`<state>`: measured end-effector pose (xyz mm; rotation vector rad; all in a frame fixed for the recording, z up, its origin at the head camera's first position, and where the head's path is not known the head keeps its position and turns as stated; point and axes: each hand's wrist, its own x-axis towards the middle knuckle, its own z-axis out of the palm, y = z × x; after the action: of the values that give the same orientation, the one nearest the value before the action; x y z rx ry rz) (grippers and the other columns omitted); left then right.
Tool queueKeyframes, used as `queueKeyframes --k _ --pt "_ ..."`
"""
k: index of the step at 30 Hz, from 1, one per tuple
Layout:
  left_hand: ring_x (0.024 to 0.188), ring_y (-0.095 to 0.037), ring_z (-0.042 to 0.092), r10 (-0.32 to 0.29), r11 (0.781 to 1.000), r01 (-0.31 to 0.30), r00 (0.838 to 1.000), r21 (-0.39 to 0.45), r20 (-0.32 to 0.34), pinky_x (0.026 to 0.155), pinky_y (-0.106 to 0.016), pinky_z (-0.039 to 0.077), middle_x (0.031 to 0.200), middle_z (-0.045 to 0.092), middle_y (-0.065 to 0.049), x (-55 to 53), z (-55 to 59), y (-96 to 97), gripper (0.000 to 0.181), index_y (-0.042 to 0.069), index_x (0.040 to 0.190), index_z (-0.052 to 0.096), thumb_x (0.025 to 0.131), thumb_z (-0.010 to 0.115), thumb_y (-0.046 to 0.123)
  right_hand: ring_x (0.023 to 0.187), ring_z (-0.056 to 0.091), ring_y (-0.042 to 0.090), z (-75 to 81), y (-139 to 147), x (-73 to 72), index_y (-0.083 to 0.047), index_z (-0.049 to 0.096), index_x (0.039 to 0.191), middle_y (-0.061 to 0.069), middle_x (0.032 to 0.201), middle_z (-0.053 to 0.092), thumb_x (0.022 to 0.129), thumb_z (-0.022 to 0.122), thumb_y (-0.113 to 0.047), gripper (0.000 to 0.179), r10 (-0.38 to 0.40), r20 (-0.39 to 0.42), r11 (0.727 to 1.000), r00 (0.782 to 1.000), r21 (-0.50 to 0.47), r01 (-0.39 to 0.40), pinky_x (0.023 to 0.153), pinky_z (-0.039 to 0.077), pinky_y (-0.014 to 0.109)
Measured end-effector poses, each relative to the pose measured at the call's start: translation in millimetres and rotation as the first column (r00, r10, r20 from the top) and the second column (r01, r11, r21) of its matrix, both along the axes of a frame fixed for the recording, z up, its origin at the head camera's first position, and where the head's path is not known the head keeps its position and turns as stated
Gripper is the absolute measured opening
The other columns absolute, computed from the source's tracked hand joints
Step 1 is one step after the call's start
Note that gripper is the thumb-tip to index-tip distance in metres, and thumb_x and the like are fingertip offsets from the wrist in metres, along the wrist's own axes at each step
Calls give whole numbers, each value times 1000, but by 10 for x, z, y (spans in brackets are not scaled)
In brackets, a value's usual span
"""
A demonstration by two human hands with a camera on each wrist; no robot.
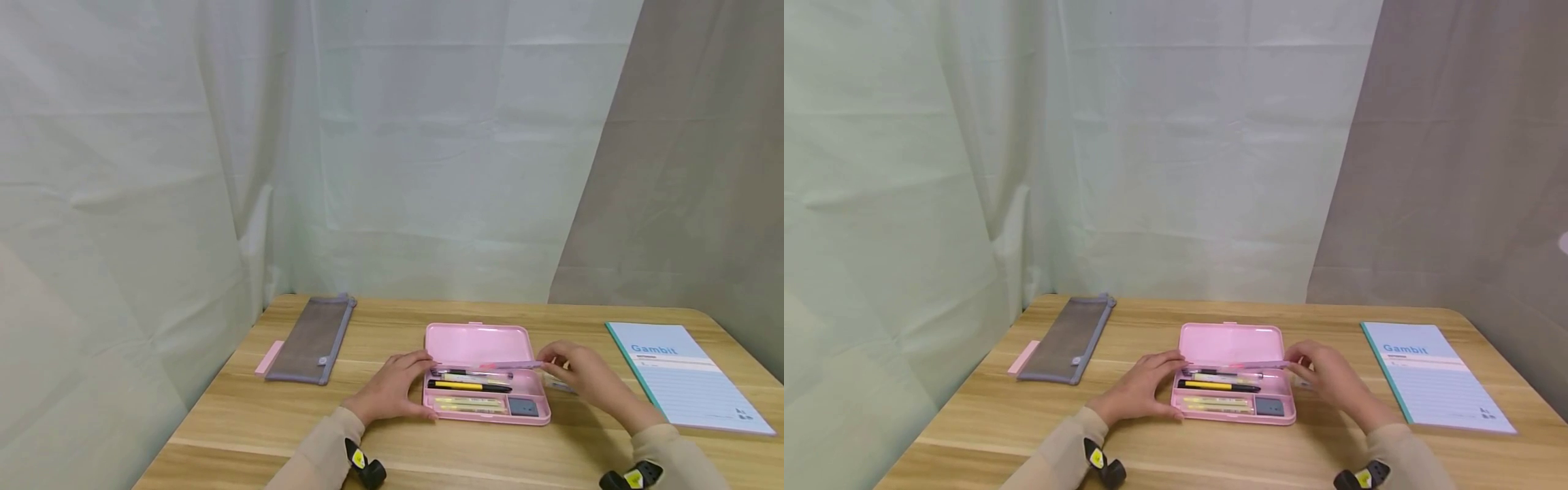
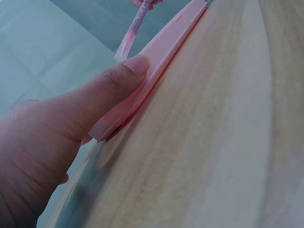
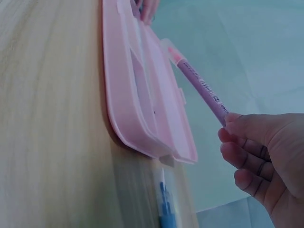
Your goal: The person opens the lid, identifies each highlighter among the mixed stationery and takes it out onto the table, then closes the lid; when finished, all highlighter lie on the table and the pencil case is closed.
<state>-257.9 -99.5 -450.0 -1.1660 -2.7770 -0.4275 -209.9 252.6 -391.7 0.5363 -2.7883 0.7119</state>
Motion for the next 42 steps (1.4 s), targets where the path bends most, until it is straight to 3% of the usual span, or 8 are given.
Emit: queueKeyframes --k 10,19,24,42 --pt "139 -19 40 2 1000 -2 1000 -7 -14 116 -42 33 151 41 0 -1 -7 1 92 18 142 45 71 68 71 68 48 -6 80 141 60 -9 67 88 -7 79 64 90 66 -16 7 -17 -54 1000 998 -21 16 58 47 20" --pt "139 -18 39 10 1000 -10 1000 -12 -7 116 -41 32 151 41 0 8 7 4 93 18 142 46 69 69 71 69 55 -2 117 325 94 -12 68 91 -1 82 68 91 65 -15 5 -79 -5 996 997 -48 78 57 48 20" --pt "140 -17 38 17 1000 -16 1000 -16 8 117 -40 32 152 40 1 19 20 6 93 18 143 45 70 69 70 69 57 1 87 451 105 -11 68 95 2 85 69 92 64 -16 7 -115 11 992 993 -54 115 57 48 21" --pt "140 -17 38 16 1000 -16 1000 -17 7 117 -40 32 152 40 1 13 17 12 93 18 143 45 70 70 69 71 51 -9 -96 849 86 -7 68 99 4 89 70 93 63 -20 15 -204 22 979 979 -13 205 58 46 22"
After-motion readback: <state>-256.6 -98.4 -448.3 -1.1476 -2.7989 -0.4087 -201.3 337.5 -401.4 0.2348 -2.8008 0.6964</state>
